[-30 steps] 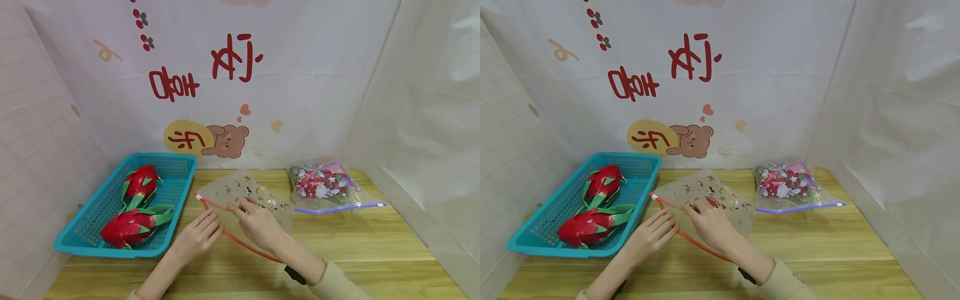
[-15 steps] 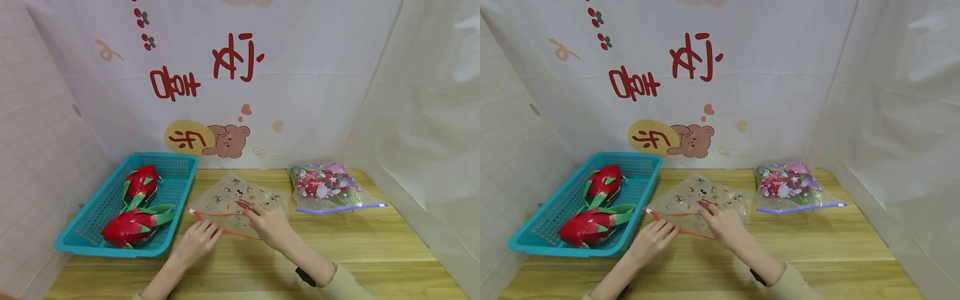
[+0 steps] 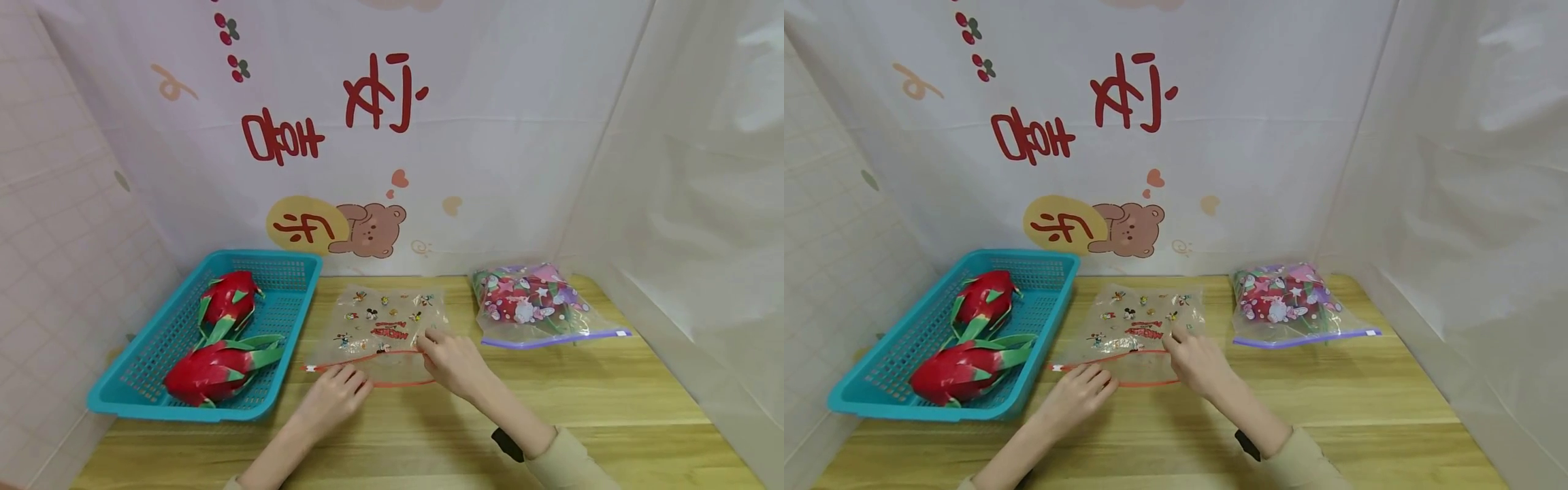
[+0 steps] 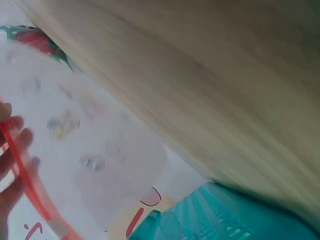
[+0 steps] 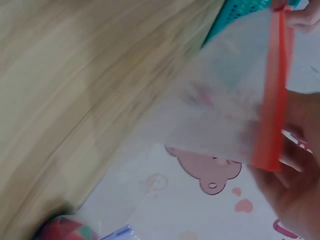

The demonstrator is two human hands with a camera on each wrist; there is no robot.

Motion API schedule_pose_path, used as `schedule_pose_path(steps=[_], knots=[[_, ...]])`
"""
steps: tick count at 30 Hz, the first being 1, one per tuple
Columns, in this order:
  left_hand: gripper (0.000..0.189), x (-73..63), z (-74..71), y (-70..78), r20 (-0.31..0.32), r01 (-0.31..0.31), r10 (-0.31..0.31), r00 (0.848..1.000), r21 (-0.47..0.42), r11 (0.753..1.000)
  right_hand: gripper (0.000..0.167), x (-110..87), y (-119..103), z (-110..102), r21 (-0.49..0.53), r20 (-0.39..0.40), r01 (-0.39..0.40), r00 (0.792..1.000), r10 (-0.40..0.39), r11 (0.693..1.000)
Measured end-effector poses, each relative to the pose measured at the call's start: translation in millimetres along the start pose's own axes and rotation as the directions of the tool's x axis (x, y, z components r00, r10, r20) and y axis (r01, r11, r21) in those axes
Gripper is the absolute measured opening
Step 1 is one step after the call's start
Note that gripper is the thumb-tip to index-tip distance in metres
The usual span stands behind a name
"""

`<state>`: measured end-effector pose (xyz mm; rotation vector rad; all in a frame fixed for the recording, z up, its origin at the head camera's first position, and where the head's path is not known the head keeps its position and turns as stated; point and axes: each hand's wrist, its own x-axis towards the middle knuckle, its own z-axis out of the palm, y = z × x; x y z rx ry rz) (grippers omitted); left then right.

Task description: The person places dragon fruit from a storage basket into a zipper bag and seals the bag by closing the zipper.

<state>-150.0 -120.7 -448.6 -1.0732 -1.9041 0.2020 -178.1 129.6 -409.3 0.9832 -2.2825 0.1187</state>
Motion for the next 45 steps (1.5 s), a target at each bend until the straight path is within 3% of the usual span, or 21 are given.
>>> schedule_pose_path(steps=[4,9,15,18,27,34,38,45], knots=[[0.047,0.3,0.1,4.6,0.127,0.022,-0.019,0.992,-0.025,0.999,0.007,4.9,7.1,4.2,-0.018,-0.192,0.01,0.981,-0.013,1.0],[0.023,1.1,0.8,7.7,0.266,0.041,-0.034,0.963,-0.02,0.999,0.006,11.9,9.3,2.2,-0.031,-0.35,-0.033,0.936,0.02,0.999],[0.02,3.6,3.7,11.6,0.323,0.014,-0.011,0.946,-0.009,1.0,0.015,22.0,9.1,-4.7,-0.055,-0.509,-0.081,0.86,0.042,0.995],[0.023,4.8,5.5,12.1,0.329,-0.002,0.005,0.944,-0.008,1.0,0.017,24.8,8.0,-7.9,-0.029,-0.535,-0.096,0.842,0.066,0.995],[0.032,9.1,10.2,1.2,0.302,0.031,-0.027,0.953,-0.008,0.999,0.006,22.4,3.4,-8.4,-0.012,-0.408,-0.173,0.9,0.153,0.985],[0.026,9.0,11.3,-1.6,0.303,0.043,-0.027,0.952,-0.046,0.998,0.034,20.6,2.3,-5.7,-0.022,-0.334,-0.163,0.931,0.146,0.986],[0.026,8.6,10.7,-0.4,0.335,0.057,-0.039,0.941,-0.046,0.997,0.029,22.7,2.9,-13.0,0.018,-0.297,-0.175,0.939,0.172,0.984],[0.019,10.9,10.0,2.9,0.408,0.134,-0.095,0.908,-0.069,0.989,0.029,27.3,2.1,-22.9,0.024,-0.238,-0.17,0.956,0.171,0.985]])
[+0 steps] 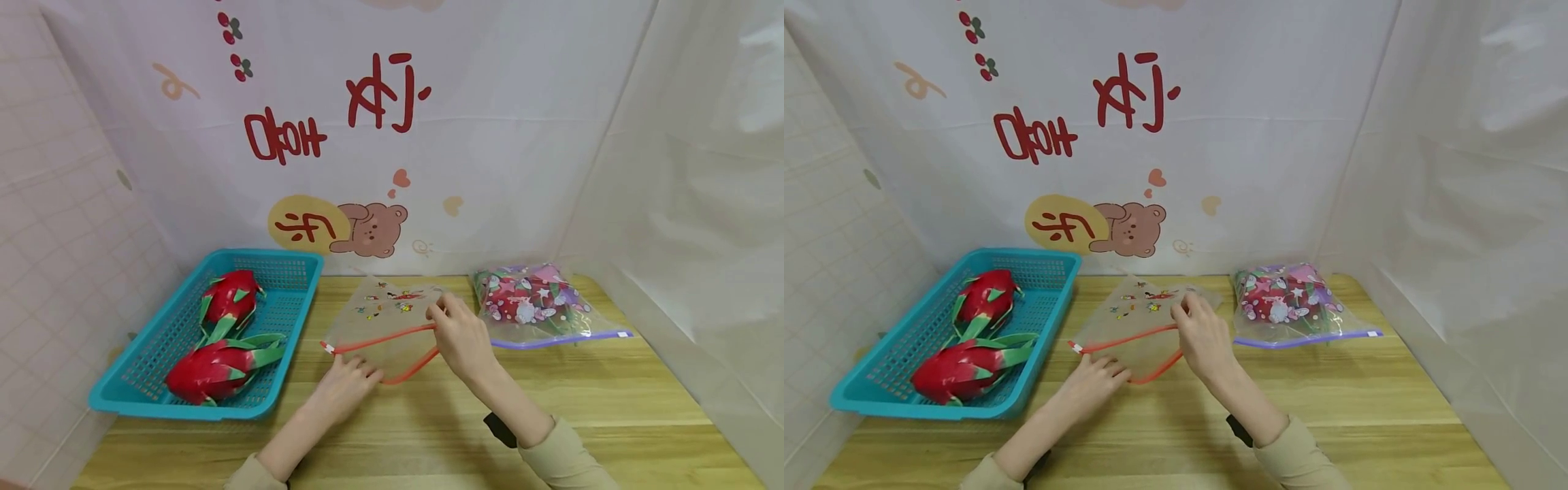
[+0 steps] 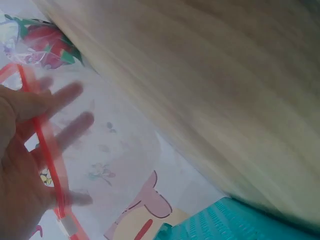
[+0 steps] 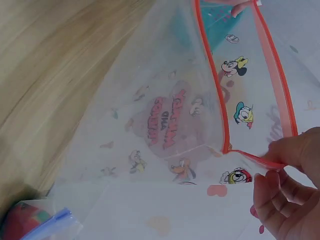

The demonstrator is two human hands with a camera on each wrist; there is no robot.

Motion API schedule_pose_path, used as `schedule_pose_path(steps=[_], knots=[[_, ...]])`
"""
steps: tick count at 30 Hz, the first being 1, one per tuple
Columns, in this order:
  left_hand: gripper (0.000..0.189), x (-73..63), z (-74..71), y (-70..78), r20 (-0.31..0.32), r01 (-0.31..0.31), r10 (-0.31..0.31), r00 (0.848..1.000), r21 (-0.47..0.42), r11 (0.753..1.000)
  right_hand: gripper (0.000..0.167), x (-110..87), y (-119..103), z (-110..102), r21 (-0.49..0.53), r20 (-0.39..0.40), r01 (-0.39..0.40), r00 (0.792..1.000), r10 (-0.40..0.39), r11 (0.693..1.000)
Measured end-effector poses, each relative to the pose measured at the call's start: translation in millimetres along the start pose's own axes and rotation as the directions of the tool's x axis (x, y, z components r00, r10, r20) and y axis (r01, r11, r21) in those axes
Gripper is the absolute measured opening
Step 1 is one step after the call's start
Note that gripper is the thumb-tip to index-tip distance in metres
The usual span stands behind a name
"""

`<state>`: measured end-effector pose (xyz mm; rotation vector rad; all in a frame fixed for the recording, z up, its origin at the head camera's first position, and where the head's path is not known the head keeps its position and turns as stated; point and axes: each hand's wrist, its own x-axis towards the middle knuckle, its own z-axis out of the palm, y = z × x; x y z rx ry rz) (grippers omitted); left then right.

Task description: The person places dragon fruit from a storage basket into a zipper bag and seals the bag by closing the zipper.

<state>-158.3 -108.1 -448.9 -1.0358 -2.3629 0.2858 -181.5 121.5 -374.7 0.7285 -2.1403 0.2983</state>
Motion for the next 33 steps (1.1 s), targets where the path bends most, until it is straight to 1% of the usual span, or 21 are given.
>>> schedule_pose_path(steps=[2,4,6,9,11,13,14,15,17,19,22,25,27,30,32,33], knots=[[0.022,2.2,-0.1,1.8,0.021,0.039,-0.039,0.999,-0.013,0.999,0.027,1.8,-0.5,0.6,-0.005,-0.013,0.008,1.0,-0.008,1.0],[0.03,5.9,-0.7,3.7,0.053,0.086,-0.083,0.995,-0.044,0.995,0.025,3.5,-0.7,1.7,-0.008,-0.028,0.014,1.0,-0.014,1.0],[0.037,10.6,-0.2,6.1,0.113,0.127,-0.116,0.987,-0.092,0.988,0.023,5.2,-0.4,2.4,-0.013,-0.038,0.017,0.999,-0.017,1.0],[0.042,17.4,-0.2,9.8,0.232,0.177,-0.135,0.963,-0.17,0.969,0.023,7.3,0.4,2.9,-0.018,-0.037,0.021,0.999,-0.021,1.0],[0.043,20.7,-0.7,12.1,0.307,0.193,-0.122,0.944,-0.21,0.958,0.024,8.5,0.6,2.1,-0.024,-0.028,0.022,0.999,-0.022,0.999],[0.048,23.0,-1.7,13.9,0.363,0.201,-0.109,0.925,-0.227,0.953,0.025,8.9,0.6,0.9,-0.035,-0.011,0.017,1.0,-0.018,0.999],[0.052,23.9,-2.1,14.6,0.378,0.204,-0.105,0.92,-0.234,0.951,0.025,8.7,0.4,0.1,-0.043,0.002,0.01,1.0,-0.01,0.999],[0.055,24.6,-2.5,15.1,0.39,0.205,-0.103,0.915,-0.23,0.951,0.025,8.3,0.0,-0.7,-0.056,0.018,-0.001,1.0,0.002,0.998],[0.061,25.6,-2.8,15.5,0.395,0.204,-0.107,0.912,-0.213,0.955,0.027,7.3,-1.1,-2.9,-0.094,0.064,-0.04,0.997,0.046,0.995],[0.063,25.6,-3.5,15.3,0.378,0.208,-0.125,0.917,-0.189,0.96,0.029,5.7,-1.8,-3.7,-0.145,0.103,-0.084,0.99,0.099,0.986],[0.063,24.4,-3.9,14.4,0.345,0.219,-0.152,0.926,-0.164,0.962,0.031,2.8,-1.3,-2.0,-0.207,0.162,-0.143,0.971,0.178,0.968],[0.06,23.0,-3.8,13.2,0.327,0.234,-0.175,0.929,-0.152,0.96,0.031,-0.7,0.9,1.9,-0.192,0.211,-0.184,0.952,0.223,0.964],[0.059,22.6,-3.1,12.3,0.334,0.249,-0.188,0.924,-0.152,0.956,0.032,-3.0,2.7,3.8,-0.153,0.242,-0.206,0.941,0.239,0.967],[0.059,22.8,-4.9,10.5,0.364,0.285,-0.214,0.907,-0.153,0.946,0.033,-5.3,4.3,3.3,-0.116,0.281,-0.233,0.925,0.257,0.966],[0.059,23.4,-7.4,9.3,0.382,0.307,-0.232,0.895,-0.148,0.94,0.036,-6.7,4.7,1.6,-0.14,0.31,-0.237,0.912,0.27,0.961],[0.06,23.5,-8.8,8.7,0.383,0.316,-0.241,0.892,-0.146,0.937,0.037,-7.1,4.7,0.7,-0.163,0.326,-0.236,0.904,0.278,0.958]])
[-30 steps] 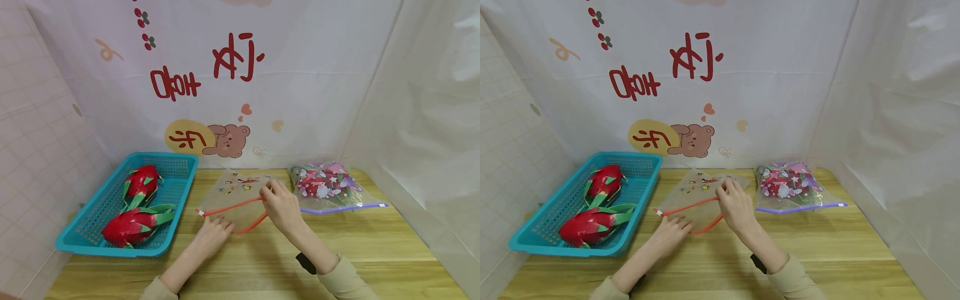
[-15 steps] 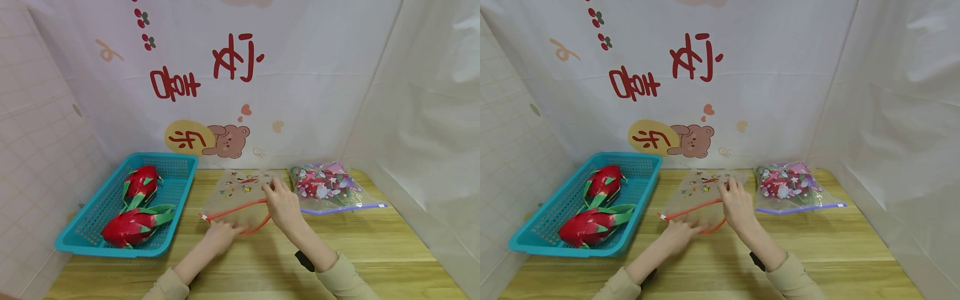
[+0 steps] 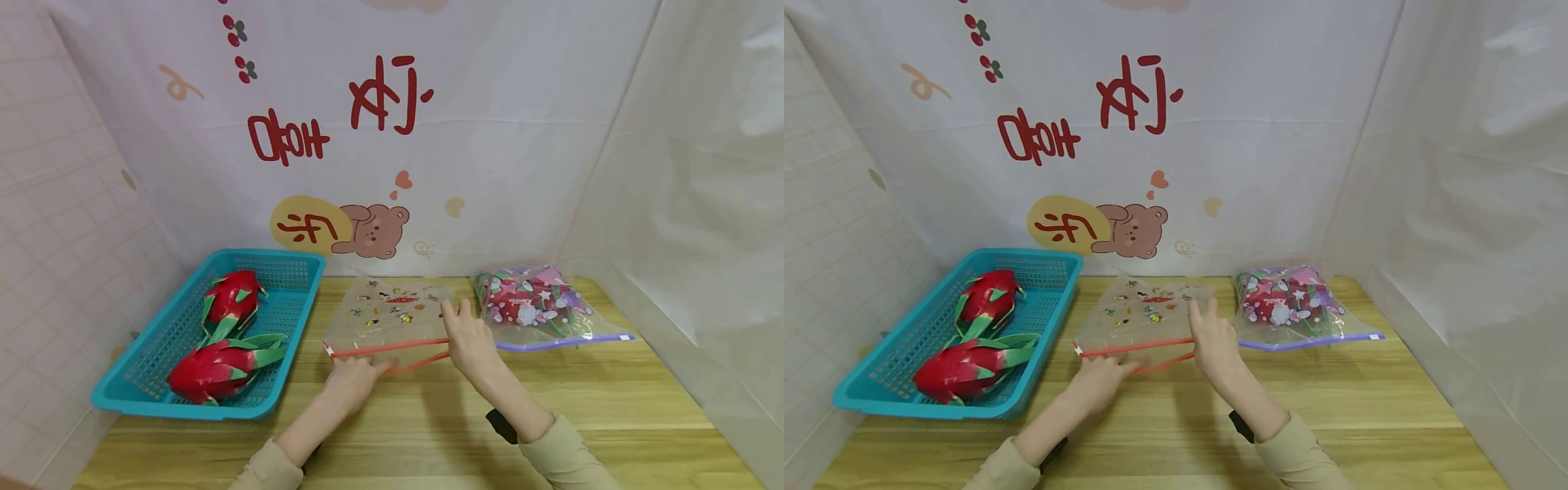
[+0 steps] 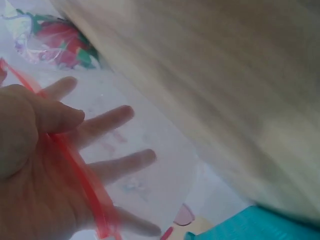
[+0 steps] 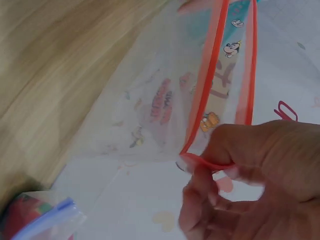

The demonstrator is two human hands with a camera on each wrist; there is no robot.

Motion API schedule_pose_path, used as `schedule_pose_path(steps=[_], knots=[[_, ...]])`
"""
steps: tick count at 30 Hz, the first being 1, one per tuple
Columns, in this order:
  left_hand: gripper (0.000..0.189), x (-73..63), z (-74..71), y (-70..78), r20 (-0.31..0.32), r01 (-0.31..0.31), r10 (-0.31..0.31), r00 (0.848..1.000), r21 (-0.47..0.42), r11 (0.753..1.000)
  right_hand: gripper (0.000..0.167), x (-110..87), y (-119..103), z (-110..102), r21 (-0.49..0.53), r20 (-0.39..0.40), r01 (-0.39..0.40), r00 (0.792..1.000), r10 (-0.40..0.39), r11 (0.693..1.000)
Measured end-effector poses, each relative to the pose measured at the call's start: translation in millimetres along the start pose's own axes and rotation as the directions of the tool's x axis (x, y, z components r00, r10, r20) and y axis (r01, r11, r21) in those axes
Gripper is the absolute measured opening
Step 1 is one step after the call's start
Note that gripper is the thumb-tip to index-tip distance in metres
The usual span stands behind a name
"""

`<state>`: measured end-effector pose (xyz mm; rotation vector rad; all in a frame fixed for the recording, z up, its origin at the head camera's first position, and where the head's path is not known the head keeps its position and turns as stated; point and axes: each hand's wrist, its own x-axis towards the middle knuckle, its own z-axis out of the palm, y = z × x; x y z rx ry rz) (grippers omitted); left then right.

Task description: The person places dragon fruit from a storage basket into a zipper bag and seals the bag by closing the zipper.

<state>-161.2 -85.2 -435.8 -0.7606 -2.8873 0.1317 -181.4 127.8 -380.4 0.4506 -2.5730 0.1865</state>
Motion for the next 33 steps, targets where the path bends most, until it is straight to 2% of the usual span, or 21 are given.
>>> schedule_pose_path(steps=[2,6,9,12,16,18,23,26,29,31,33], knots=[[0.06,-0.4,-2.8,-0.1,0.0,0.011,-0.011,1.0,-0.009,1.0,0.038,-1.2,-0.1,-1.5,-0.048,0.029,-0.011,1.0,0.013,0.999],[0.058,-0.8,-5.1,-0.8,-0.036,-0.001,0.0,0.999,-0.025,1.0,0.035,-0.4,0.3,-3.1,-0.097,0.025,-0.056,0.998,0.058,0.994],[0.056,-0.6,-4.2,-3.1,-0.077,-0.021,0.019,0.997,-0.018,1.0,0.034,1.3,2.8,-1.7,-0.042,0.018,-0.098,0.995,0.098,0.994],[0.055,0.6,-3.0,-5.3,-0.116,-0.043,0.042,0.992,-0.01,0.999,0.036,3.0,4.7,-0.4,0.059,0.033,-0.117,0.993,0.115,0.991],[0.055,2.0,-3.3,-5.7,-0.134,-0.065,0.063,0.989,-0.012,0.998,0.036,5.0,4.3,-2.0,0.171,0.046,-0.13,0.991,0.124,0.977],[0.057,2.7,-4.3,-5.2,-0.132,-0.058,0.054,0.99,-0.019,0.998,0.037,5.9,3.6,-4.4,0.199,0.072,-0.148,0.988,0.136,0.969],[0.06,2.8,-6.4,-4.5,-0.137,-0.017,0.008,0.991,-0.061,0.998,0.037,6.7,1.3,-11.1,0.176,0.217,-0.232,0.957,0.192,0.957],[0.059,2.3,-7.8,-4.7,-0.131,-0.009,0.0,0.991,-0.074,0.997,0.034,7.1,1.1,-12.7,0.12,0.249,-0.265,0.941,0.23,0.957],[0.058,1.7,-9.1,-5.6,-0.113,-0.018,0.008,0.994,-0.084,0.996,0.034,7.5,2.2,-11.5,0.063,0.177,-0.231,0.96,0.217,0.971],[0.057,1.7,-8.7,-6.6,-0.117,-0.038,0.028,0.993,-0.082,0.996,0.036,8.3,3.3,-9.3,0.033,0.079,-0.164,0.984,0.161,0.986],[0.053,2.3,-8.5,-7.5,-0.142,-0.073,0.062,0.988,-0.076,0.994,0.039,10.0,4.1,-6.4,0.026,-0.023,-0.071,0.997,0.072,0.997]])
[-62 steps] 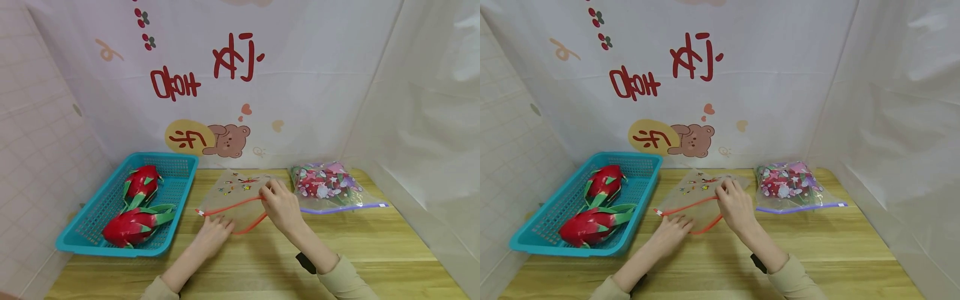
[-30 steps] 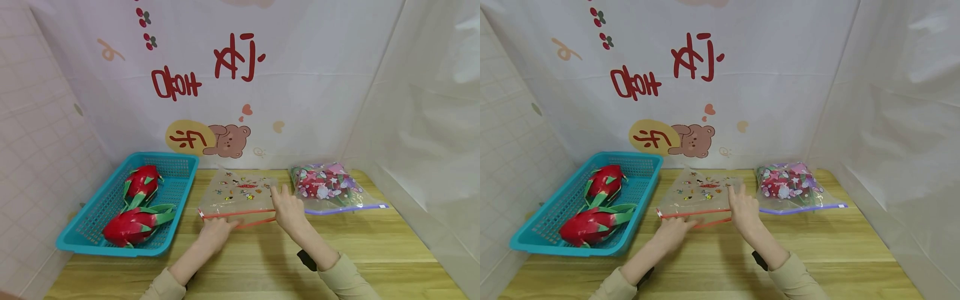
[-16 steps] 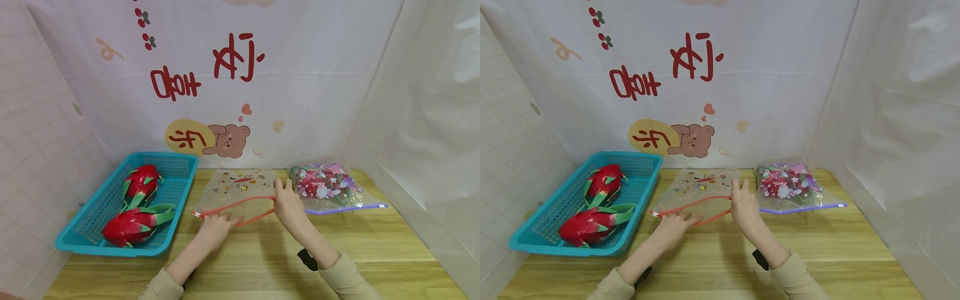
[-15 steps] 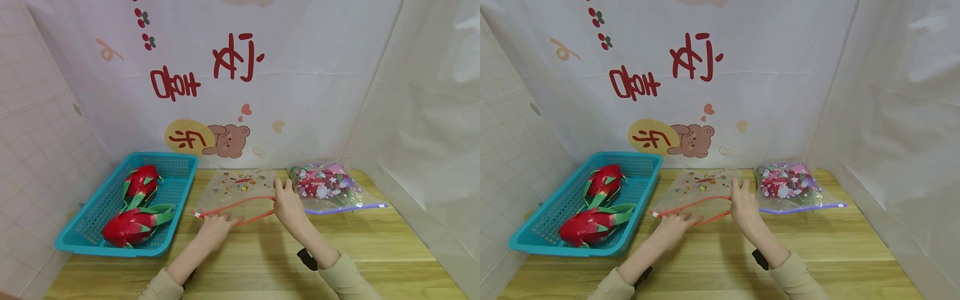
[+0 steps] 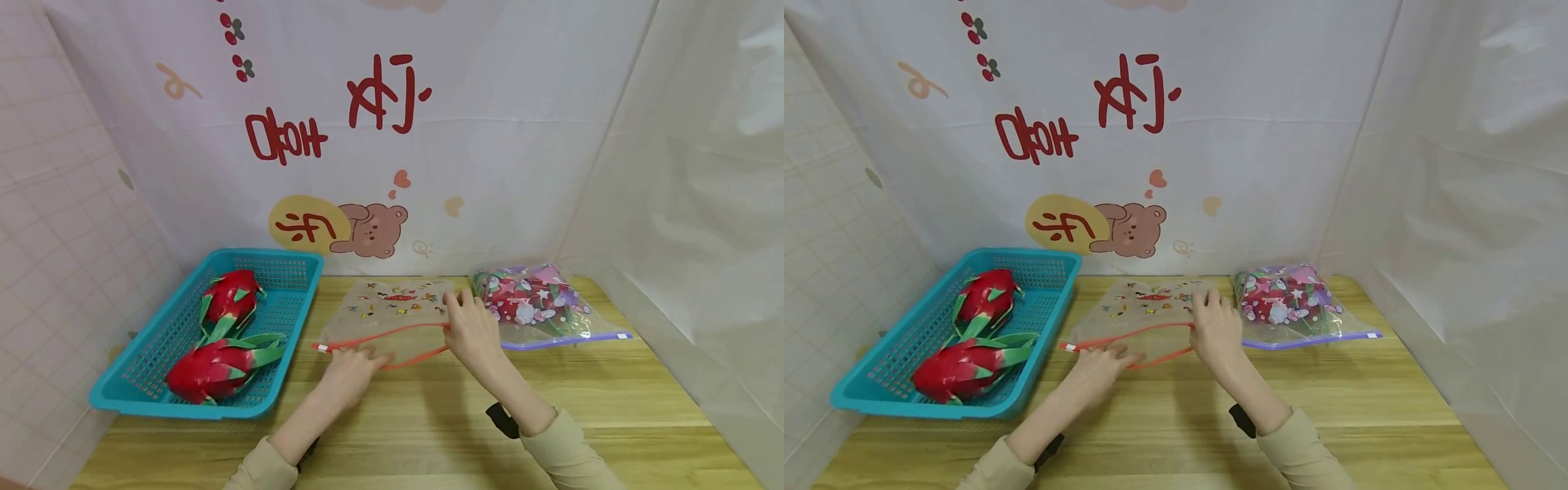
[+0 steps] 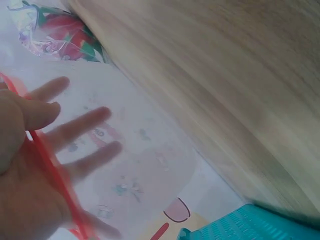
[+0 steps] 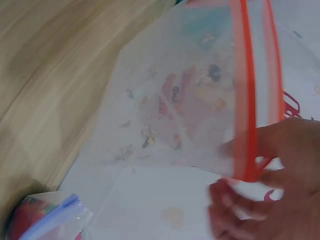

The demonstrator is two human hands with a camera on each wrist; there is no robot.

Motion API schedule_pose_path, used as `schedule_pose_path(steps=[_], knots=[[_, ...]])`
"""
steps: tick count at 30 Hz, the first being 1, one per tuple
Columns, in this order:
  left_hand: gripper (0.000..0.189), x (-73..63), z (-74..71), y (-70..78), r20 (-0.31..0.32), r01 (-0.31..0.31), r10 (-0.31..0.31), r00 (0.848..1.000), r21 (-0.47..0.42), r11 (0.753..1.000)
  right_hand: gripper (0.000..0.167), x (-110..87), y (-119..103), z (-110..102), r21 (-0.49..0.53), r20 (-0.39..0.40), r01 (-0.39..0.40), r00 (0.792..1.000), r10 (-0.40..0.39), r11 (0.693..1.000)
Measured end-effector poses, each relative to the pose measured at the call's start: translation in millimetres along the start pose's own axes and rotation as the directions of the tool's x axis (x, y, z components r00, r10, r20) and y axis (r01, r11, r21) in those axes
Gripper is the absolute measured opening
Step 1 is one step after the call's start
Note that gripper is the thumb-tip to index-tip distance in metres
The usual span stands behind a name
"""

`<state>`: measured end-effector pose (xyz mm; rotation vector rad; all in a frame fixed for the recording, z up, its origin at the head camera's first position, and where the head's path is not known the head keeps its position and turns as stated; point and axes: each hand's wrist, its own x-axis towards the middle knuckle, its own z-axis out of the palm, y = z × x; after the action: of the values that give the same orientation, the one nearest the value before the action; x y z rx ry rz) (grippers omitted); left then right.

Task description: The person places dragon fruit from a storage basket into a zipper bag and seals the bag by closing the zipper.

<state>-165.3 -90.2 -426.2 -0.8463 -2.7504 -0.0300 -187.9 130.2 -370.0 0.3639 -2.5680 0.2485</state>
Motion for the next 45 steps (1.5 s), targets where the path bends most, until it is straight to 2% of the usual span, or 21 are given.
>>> schedule_pose_path(steps=[3,6,11,15,18,22,26,28,31,34,40,42,45], knots=[[0.046,0.6,0.9,-1.6,-0.058,-0.075,0.075,0.995,0.012,0.997,0.039,4.0,-0.1,4.2,0.014,-0.127,0.147,0.981,-0.144,0.989],[0.038,1.0,0.6,-2.6,-0.111,-0.174,0.179,0.978,0.056,0.983,0.032,8.2,-1.4,5.0,0.012,-0.216,0.234,0.95,-0.226,0.972],[0.04,-0.8,-0.4,-3.7,-0.166,-0.32,0.338,0.927,0.125,0.939,0.017,15.0,-1.8,2.6,-0.029,-0.321,0.256,0.913,-0.252,0.966],[0.042,-3.6,-0.5,-4.5,-0.193,-0.362,0.385,0.903,0.146,0.921,0.014,18.9,-0.3,1.1,-0.031,-0.352,0.24,0.906,-0.235,0.97],[0.043,-5.1,-0.3,-5.7,-0.173,-0.366,0.393,0.903,0.165,0.916,0.012,20.8,0.9,0.3,-0.014,-0.361,0.215,0.91,-0.205,0.977],[0.048,-5.6,-0.7,-7.9,-0.1,-0.359,0.379,0.92,0.173,0.917,0.01,21.4,1.6,-0.6,0.009,-0.348,0.182,0.923,-0.167,0.983],[0.049,-3.0,-3.1,-11.3,-0.046,-0.356,0.368,0.929,0.173,0.918,0.012,20.8,1.8,-1.0,0.045,-0.333,0.21,0.925,-0.184,0.977],[0.048,-0.8,-4.8,-13.5,-0.036,-0.353,0.364,0.931,0.174,0.919,0.014,20.6,2.2,-0.6,0.072,-0.335,0.257,0.916,-0.219,0.964],[0.046,1.7,-7.0,-16.6,-0.026,-0.338,0.347,0.937,0.178,0.924,0.015,20.9,2.6,0.2,0.11,-0.359,0.341,0.889,-0.282,0.934],[0.046,2.3,-8.2,-18.3,-0.023,-0.328,0.339,0.941,0.193,0.925,0.015,21.5,2.9,2.2,0.112,-0.395,0.392,0.861,-0.321,0.913],[0.046,-2.8,-10.5,-16.7,-0.074,-0.345,0.368,0.927,0.218,0.913,0.012,23.0,2.2,6.0,0.084,-0.44,0.423,0.828,-0.348,0.902],[0.043,-6.0,-14.7,-15.3,-0.082,-0.35,0.37,0.925,0.191,0.917,0.011,23.4,1.6,6.7,0.072,-0.446,0.426,0.823,-0.353,0.902],[0.041,-12.8,-29.2,-15.7,-0.077,-0.356,0.364,0.928,0.097,0.929,0.01,24.2,1.1,7.7,0.058,-0.452,0.431,0.816,-0.361,0.901]])
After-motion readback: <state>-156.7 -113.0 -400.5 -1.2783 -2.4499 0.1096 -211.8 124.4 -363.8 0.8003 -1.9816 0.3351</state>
